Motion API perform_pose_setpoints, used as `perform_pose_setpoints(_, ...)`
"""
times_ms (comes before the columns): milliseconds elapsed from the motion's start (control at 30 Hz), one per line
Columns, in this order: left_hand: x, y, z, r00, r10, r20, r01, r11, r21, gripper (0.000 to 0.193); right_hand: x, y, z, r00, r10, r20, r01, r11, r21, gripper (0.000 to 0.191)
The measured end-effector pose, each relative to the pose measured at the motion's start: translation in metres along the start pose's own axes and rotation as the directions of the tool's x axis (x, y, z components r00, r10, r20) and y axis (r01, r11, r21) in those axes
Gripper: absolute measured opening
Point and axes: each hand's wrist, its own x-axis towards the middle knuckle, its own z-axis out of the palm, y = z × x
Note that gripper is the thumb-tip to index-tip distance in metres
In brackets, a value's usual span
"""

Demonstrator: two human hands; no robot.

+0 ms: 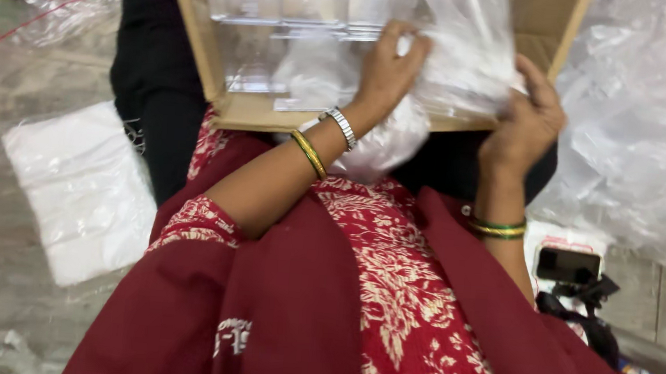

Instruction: The person sits on the floor with a cardboard box of clear plastic boxes on their lap. They take plastic boxes from the box one at a time, place them into small plastic bags, and set the filled bags aside.

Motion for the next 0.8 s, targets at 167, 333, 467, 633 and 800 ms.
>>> perform_pose_setpoints(167, -0.026, 0.046, 0.005, 0.942, -0.081, 0.326, 0.127, 0.984, -0.123, 0.030, -0.004, -0.007, -0.001, 0.988, 0.030, 0.153, -0.055, 0.985, 0.163, 0.038)
perform_pose_setpoints(333, -0.040, 0.090, -0.017, 0.904, 0.187, 0.384, -0.188, 0.982, -0.035, 0.029, -0.019, -0.020, 0.003, 0.916, 0.139, 0.376, -0.273, 0.904, 0.330, 0.039)
perform_pose_setpoints(467, -0.037, 0.093, -0.047, 0.957, 0.176, 0.230, -0.226, 0.950, 0.217, 0.032, -0.051, -0.032, 0.014, 0.767, 0.196, 0.611, -0.485, 0.802, 0.350, 0.041)
perform_pose_setpoints(633, -0.043, 0.079, -0.056, 0.946, 0.212, 0.247, -0.308, 0.826, 0.472, 0.027, -0.062, -0.039, 0.013, 0.681, 0.213, 0.701, -0.572, 0.752, 0.327, 0.043)
perform_pose_setpoints(800, -0.021, 0.093, -0.147, 0.994, -0.089, 0.064, 0.065, 0.950, 0.306, 0.030, 0.019, -0.037, -0.063, 0.930, 0.134, 0.341, -0.232, 0.936, 0.265, 0.046)
